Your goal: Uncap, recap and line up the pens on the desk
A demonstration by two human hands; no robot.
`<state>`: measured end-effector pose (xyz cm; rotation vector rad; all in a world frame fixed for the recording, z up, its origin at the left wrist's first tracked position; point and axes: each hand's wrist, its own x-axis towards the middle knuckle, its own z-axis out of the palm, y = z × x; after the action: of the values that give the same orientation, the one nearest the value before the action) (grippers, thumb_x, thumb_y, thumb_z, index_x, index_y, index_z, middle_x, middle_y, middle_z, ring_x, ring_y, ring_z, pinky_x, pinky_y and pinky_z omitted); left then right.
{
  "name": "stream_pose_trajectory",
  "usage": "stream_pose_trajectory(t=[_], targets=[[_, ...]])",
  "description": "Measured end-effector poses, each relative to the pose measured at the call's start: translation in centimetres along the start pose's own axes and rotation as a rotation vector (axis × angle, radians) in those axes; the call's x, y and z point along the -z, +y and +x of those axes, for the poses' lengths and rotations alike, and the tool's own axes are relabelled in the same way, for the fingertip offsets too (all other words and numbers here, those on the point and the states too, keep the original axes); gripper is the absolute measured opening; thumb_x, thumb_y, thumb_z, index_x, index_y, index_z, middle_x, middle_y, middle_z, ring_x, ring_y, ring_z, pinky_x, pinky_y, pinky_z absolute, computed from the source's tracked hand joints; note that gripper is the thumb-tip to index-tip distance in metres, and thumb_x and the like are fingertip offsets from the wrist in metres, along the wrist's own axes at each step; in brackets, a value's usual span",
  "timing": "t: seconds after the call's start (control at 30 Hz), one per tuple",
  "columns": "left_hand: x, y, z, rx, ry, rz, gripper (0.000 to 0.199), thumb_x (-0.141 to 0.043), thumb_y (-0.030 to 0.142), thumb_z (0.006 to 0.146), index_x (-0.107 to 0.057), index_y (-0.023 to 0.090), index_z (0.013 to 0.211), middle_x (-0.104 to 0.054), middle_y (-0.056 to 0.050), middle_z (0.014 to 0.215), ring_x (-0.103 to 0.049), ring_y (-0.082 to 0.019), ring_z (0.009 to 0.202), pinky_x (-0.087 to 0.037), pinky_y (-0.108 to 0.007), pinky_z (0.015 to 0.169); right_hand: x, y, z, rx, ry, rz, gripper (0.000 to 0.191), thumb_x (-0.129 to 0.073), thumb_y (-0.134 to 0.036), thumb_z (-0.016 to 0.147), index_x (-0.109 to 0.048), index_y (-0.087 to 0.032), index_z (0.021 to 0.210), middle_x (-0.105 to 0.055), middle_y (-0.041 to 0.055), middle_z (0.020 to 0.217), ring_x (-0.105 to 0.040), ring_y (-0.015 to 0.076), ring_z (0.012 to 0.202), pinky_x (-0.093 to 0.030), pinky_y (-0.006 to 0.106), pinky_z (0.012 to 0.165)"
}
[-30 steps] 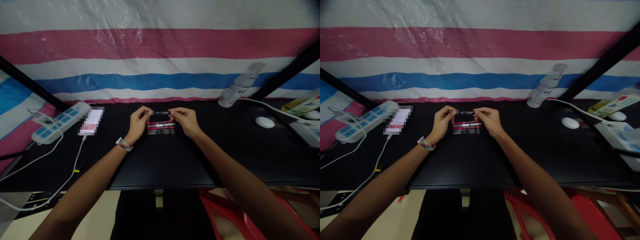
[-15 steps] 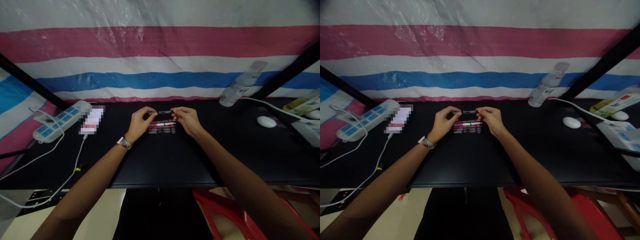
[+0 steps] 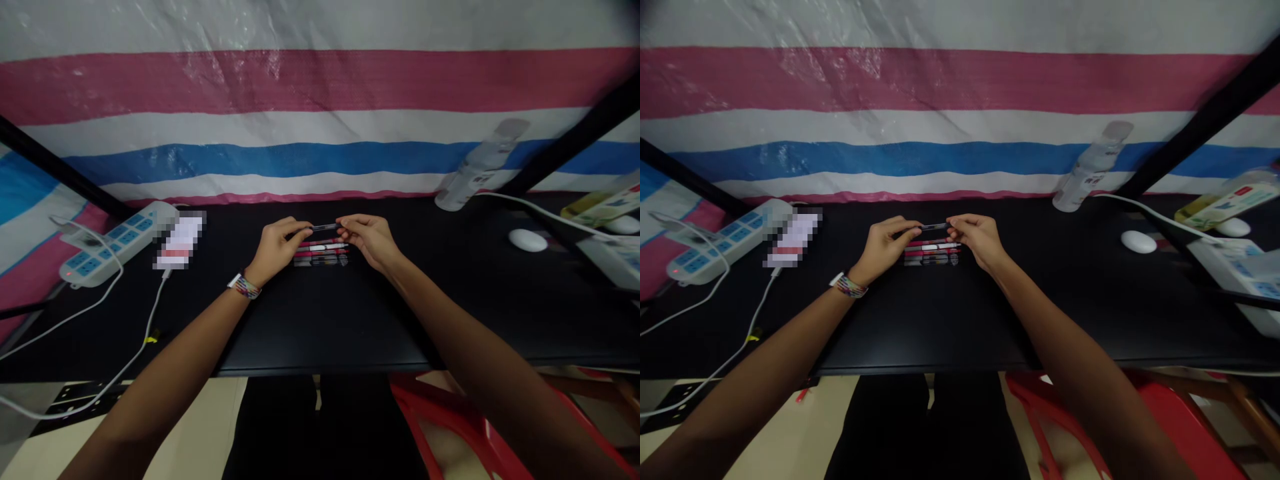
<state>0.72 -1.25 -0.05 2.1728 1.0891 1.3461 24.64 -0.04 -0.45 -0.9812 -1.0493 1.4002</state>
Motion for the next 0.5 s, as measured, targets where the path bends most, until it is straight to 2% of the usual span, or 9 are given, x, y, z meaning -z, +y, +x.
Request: stream_pose_trajectory(t=[0.3,0.4,0.5], targets=[[-0.1,0.0,-0.1,0.198,-0.008,-0.111,0.025,-0.072,0.04,0.102,-0.086,0.021,0.092,-0.078,-0.004,0.08,-0.07,-0.019,0.073,-0.054,-0.032,0.071,0.0,-0.2,-0.2,-0.043,-0.044,-0.009,0.022,-0.096,-0.032,0.078,-0.086,-0.017,0.09,-0.074,0.007,0.078,-0.072,0.0206,0.082,-0.067,0.046,0.095],[-0.2,-0.6,0.1,0.239,0.021,-0.16,0.02,-0.079,0.039,0.097,-0.085,0.022,0.105,-0.077,-0.002,0.08,-0.065,-0.016,0.066,-0.052,-0.029,0.064,0.1,-0.5,-0.2,-0.051,-0.043,0.0,0.021,-0.094,-0.031,0.08,-0.085,-0.016,0.092,-0.076,0.0077,0.082,-0.071,0.019,0.079,-0.067,0.046,0.095],[-0.4,-1.3,0.3,0.223,0.072,-0.225,0.029,-0.084,0.03,0.09,-0.081,0.025,0.118,-0.075,-0.001,0.082,-0.064,-0.014,0.064,-0.052,-0.028,0.062,0.2,-0.7,-0.1,-0.045,-0.024,0.011,0.016,-0.091,-0.028,0.083,-0.084,-0.016,0.091,-0.077,0.008,0.083,-0.071,0.0184,0.076,-0.067,0.046,0.094]])
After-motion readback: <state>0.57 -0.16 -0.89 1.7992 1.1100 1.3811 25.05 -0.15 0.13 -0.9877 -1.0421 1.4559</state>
